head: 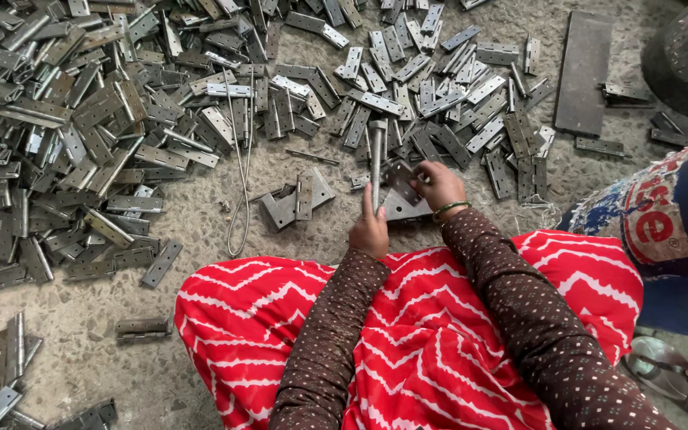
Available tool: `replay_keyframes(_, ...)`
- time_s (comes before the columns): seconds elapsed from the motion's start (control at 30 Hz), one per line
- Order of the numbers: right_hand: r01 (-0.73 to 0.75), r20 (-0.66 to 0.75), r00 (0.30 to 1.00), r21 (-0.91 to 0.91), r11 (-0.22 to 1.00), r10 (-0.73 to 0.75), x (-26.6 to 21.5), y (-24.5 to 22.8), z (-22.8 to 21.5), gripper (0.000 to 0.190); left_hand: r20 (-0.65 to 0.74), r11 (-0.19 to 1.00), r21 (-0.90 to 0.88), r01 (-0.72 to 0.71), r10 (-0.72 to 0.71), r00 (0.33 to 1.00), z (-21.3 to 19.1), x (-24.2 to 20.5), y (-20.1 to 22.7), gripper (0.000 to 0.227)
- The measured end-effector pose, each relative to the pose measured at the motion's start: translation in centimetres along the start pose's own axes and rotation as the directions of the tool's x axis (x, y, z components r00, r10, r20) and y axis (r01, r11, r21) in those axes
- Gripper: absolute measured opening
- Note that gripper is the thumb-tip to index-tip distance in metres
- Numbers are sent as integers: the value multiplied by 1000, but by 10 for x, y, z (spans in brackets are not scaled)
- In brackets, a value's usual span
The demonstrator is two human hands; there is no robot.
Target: The person sits on the floor and assembles small metal hinge components by hand. They pick up two flat metal plates, align them, insert a threaded rod, and place the assembled unit into a nearby blue bucket. The process is repeated continuously with parts from a large pile on the floor.
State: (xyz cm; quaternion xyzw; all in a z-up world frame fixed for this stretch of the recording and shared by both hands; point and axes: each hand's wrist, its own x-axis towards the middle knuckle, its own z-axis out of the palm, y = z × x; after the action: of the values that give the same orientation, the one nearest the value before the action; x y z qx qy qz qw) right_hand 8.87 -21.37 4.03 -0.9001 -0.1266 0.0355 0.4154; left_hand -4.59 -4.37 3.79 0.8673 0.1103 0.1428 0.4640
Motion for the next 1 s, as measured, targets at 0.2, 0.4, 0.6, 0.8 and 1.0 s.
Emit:
replay_keyframes(0.2,-206,-99,972,58,977,211,-12,39,8,36,-193,951,86,-298,309,931,-45,-5,31,72)
replay_keyframes(0.4,-150,-121,983,-82,985,140,-13,54,15,43,-113,852,316,-418,471,875,-62,-9,62,75)
replay_keyframes(0.6,-144,-167,976,-28,989,137,-18,58,23,43,160,730,547,-411,390,907,-40,-15,65,67)
replay_keyframes(0.8,-166,-141,978,-75,983,154,-21,52,18,42,-3,760,472,-447,508,861,-41,-26,71,65)
replay_keyframes(1.0,-215,-140,969,-54,975,205,-20,49,16,36,17,851,313,-421,438,899,-28,-17,72,68)
